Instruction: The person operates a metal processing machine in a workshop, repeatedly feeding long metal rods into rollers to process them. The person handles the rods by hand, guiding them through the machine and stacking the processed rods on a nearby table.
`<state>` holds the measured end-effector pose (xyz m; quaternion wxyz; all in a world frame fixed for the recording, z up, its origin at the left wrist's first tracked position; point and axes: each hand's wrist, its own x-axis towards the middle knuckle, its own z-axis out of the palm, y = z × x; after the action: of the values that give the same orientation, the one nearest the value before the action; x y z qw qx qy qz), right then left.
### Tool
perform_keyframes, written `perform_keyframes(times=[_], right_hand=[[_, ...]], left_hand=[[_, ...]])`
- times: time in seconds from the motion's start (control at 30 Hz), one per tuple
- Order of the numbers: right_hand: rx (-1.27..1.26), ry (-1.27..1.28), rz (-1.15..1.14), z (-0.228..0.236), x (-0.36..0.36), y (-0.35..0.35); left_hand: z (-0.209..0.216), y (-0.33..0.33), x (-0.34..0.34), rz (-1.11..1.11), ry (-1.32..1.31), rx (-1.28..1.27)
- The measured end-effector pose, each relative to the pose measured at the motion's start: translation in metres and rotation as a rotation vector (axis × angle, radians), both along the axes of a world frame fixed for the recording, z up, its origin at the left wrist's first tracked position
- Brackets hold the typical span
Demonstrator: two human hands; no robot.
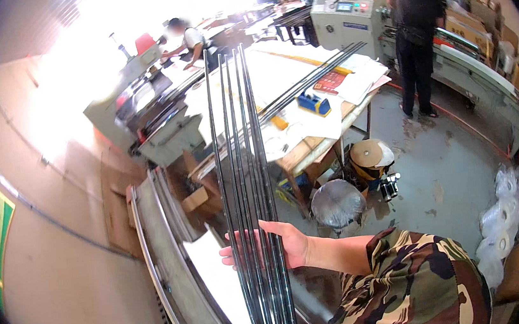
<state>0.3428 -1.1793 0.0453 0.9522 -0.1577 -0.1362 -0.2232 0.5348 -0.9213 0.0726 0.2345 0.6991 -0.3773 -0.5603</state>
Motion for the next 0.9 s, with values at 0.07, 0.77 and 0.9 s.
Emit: perform_keyframes(times=[0.07, 0.77, 0.9], right_hand=[[0.072, -0.059, -0.008, -0.009, -0.013, -0.042], [0.207, 0.167, -0.753, -0.046, -0.073, -0.474], [0.257, 0.231, -0.857, -0.026, -0.074, -0.558]], left_hand=[[0.007, -0.05, 0.003, -0.05, -0.022, 0.013], [0.106, -0.424, 0.096, -0.353, -0.103, 0.13], [0.046, -0.509, 0.179, -0.38, -0.05, 0.198]])
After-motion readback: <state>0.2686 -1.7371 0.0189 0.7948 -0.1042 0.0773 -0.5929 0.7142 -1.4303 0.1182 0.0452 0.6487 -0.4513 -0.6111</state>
